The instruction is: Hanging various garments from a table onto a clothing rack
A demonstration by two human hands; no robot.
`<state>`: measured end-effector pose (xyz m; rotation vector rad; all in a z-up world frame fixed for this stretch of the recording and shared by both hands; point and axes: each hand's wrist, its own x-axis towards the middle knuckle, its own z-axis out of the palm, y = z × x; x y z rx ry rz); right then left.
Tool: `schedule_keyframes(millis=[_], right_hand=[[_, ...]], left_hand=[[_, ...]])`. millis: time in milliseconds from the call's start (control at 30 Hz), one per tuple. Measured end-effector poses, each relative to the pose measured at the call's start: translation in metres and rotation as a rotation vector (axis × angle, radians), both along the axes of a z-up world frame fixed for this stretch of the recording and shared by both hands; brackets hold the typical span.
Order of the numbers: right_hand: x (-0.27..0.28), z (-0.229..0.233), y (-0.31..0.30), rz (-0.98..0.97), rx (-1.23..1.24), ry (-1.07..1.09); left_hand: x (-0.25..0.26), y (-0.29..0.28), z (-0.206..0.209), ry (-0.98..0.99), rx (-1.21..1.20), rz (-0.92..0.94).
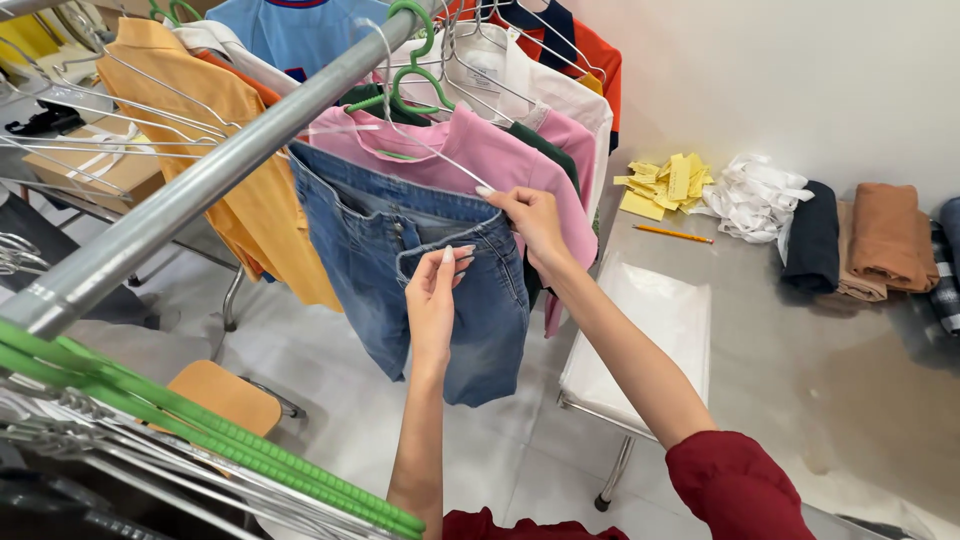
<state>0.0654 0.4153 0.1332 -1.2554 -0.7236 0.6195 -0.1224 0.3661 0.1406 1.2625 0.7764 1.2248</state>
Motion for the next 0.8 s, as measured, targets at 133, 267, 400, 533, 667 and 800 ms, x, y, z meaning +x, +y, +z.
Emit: schedule_keyframes(millis=[133,267,400,533,667,800], right_hand=[[0.024,0.0,-0.002,-0.017,-0.01,-0.06],[0.038,0.001,-0.015,0.016,-0.007,-0.229],[0.036,0.002,-0.038,0.074,0.006,-0.254],[0.068,0.001,-0.081,0.114,0.033,-0.112],[0.099,0.018,-0.157,0.057,0.032,-0.221],[0.131,0.032,-0.248,-0.013,0.034,-0.271]], left_hand=[[-0.005,0.002,0.003,0.009,-0.004,0.01],[0.001,0.005,-0.005,0.019,-0.018,0.011],[0.014,-0.007,-0.007,0.028,-0.053,-0.012],[0.034,-0.032,-0.004,0.04,-0.03,-0.05],[0.066,-0.066,-0.011,-0.003,-0.088,-0.082],[0.103,-0.115,-0.022,-0.047,-0.067,-0.071]])
